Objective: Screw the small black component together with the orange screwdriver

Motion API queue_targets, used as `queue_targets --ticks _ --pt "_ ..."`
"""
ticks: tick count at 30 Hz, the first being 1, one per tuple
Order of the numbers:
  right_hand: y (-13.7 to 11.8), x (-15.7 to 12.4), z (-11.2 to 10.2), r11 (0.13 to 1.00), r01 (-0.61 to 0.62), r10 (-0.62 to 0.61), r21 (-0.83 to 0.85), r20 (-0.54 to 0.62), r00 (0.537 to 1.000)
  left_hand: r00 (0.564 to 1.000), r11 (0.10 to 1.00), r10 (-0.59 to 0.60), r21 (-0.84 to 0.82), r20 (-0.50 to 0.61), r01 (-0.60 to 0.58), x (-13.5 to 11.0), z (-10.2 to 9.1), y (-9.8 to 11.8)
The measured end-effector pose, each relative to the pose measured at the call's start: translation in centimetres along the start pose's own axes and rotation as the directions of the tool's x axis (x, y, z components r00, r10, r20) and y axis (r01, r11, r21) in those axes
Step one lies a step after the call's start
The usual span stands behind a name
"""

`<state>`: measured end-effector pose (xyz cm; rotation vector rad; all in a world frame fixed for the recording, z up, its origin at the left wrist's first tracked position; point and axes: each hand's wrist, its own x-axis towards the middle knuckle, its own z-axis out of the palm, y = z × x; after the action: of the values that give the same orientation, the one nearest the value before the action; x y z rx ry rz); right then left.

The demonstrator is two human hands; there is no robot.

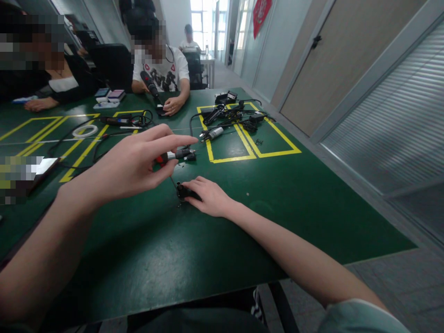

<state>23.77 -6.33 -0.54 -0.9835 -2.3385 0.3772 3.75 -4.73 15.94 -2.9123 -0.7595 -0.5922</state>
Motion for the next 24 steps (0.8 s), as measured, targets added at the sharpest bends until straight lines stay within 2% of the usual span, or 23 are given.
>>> queue_targets --ticks 8,24 --pt "-0.03 0.04 -0.03 1.0 -0.009 0.009 -0.005 0.007 1.0 0.999 0.999 0.039 -0.01 0.017 -0.039 0.09 -0.05 0.01" --pt "-0.04 -0.04 -0.07 1.0 -0.011 0.011 0.0 0.009 1.0 1.0 1.0 0.02 -0.012 -0.003 -0.02 0.01 0.0 -0.02"
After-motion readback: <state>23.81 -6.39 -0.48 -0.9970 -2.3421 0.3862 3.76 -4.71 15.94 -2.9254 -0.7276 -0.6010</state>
